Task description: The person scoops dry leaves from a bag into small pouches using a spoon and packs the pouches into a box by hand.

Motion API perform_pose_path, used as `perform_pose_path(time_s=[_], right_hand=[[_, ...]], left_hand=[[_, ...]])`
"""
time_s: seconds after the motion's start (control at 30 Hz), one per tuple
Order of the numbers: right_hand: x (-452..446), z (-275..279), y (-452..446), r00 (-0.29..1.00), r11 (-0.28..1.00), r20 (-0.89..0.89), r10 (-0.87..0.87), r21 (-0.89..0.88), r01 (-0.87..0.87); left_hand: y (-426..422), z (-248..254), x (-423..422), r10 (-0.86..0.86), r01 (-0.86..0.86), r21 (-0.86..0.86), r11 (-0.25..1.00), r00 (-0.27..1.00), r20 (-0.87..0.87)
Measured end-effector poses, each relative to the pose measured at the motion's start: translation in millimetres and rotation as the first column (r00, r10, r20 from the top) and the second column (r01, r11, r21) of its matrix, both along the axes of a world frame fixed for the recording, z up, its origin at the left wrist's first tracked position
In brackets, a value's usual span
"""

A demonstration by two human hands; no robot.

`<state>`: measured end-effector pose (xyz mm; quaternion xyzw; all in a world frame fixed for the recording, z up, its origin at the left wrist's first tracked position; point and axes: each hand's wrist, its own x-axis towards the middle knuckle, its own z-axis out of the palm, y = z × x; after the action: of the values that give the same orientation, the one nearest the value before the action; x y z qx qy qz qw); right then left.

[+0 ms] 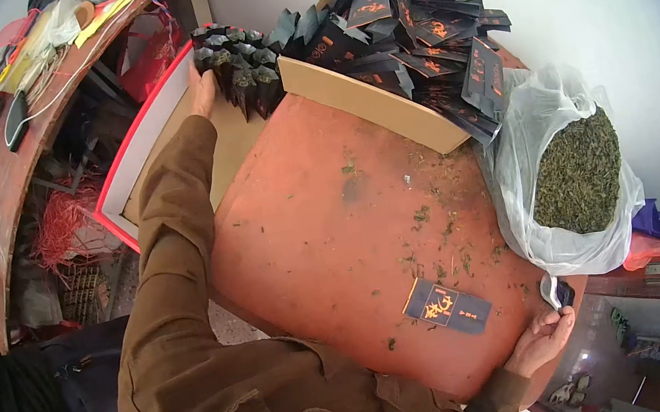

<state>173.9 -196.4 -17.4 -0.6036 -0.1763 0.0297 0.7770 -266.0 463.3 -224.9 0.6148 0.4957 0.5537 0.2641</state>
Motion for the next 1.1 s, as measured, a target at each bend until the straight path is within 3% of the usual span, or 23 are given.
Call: perform_pose_path(time_s=[0.03, 0.23, 0.33, 0.43, 0.53, 0.83, 0.97, 1.1], right_hand=[[1, 0, 0, 1.0, 1.0, 0.001, 0.012, -0.003, -0.012], [-1, 2, 1, 1.0, 1.0, -0.005, 0.03, 0.003, -0.03], [2, 0, -1, 0.995, 0.995, 0.0, 0.099, 0.03, -0.098], [7, -4, -4, 0.992, 0.991, -0.039, 0.122, 0.058, -0.119], [6, -3, -2, 0.993, 0.993, -0.051, 0.108, 0.06, -0.105], [3, 0, -2, 0.99, 0.986, -0.049, 0.135, 0.105, -0.13], [9, -5, -8, 0.976, 0.967, -0.001, 0.218, 0.137, -0.216], [6, -1, -5, 0.978, 0.966, -0.005, 0.21, 0.157, -0.207]], left_hand=[[-2, 3, 4, -0.052, 0.051, 0.019, 0.999, 0.997, 0.055], [-12, 9, 24, 0.11, -0.099, -0.069, 0.993, 0.979, 0.171], [-9, 6, 33, 0.057, -0.044, -0.06, 0.997, 0.969, 0.241], [10, -8, 31, 0.087, -0.077, -0.093, 0.993, 0.991, 0.103], [4, -2, 25, 0.102, -0.094, -0.077, 0.993, 0.989, 0.109], [-23, 1, 16, -0.031, 0.073, -0.147, 0.986, 0.962, 0.272], [-24, -4, 8, -0.111, 0.198, -0.239, 0.95, 0.936, 0.335], [-50, 9, -3, -0.061, 0.184, -0.307, 0.934, 0.927, 0.37]])
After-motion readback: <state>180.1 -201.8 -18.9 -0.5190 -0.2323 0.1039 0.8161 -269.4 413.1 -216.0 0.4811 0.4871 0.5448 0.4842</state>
